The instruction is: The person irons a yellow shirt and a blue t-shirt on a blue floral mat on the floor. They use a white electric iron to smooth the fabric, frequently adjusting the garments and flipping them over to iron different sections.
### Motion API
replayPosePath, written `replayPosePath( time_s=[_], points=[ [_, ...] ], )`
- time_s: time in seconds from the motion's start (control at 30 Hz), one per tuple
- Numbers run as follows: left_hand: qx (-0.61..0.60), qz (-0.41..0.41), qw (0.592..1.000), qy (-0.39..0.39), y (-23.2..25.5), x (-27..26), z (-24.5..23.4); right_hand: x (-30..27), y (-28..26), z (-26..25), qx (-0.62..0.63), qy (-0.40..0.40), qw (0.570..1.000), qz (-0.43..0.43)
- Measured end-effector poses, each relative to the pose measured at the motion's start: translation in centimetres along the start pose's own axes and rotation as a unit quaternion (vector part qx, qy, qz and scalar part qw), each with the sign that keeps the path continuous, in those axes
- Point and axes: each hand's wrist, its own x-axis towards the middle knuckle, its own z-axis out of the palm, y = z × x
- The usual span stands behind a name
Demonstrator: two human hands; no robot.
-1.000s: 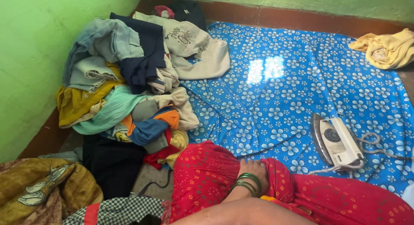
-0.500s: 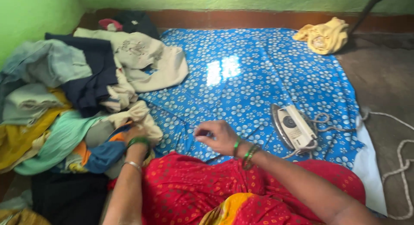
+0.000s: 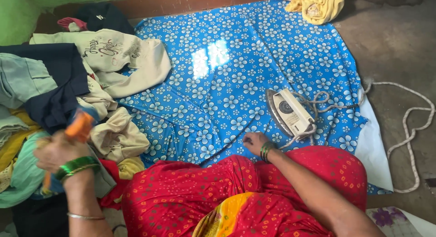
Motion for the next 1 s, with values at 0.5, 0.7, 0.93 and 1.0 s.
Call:
replayPosePath(
  time_s=[0.5,0.7,0.93,1.0],
  points=[
    [-0.253,0.336,0.755,-0.503,27.3,-5.8,-0.5,0.4,-0.4,-0.4,0.24,-0.084,0.965,0.062],
    [-0.572,0.159,0.682,-0.426,30.9,-12.1,-6.4,0.5,-3.6,0.1,0.354,-0.182,0.906,-0.142],
    [-0.728,0.24,0.616,-0.182,40.5,0.6,-12.8,8.6,-1.1,2.4,0.737,-0.25,0.626,-0.052],
    [-0.595,0.379,0.701,0.1,40.1,6.1,-13.5,9.6,-0.1,0.9,0.675,-0.225,0.701,-0.051]
  ],
)
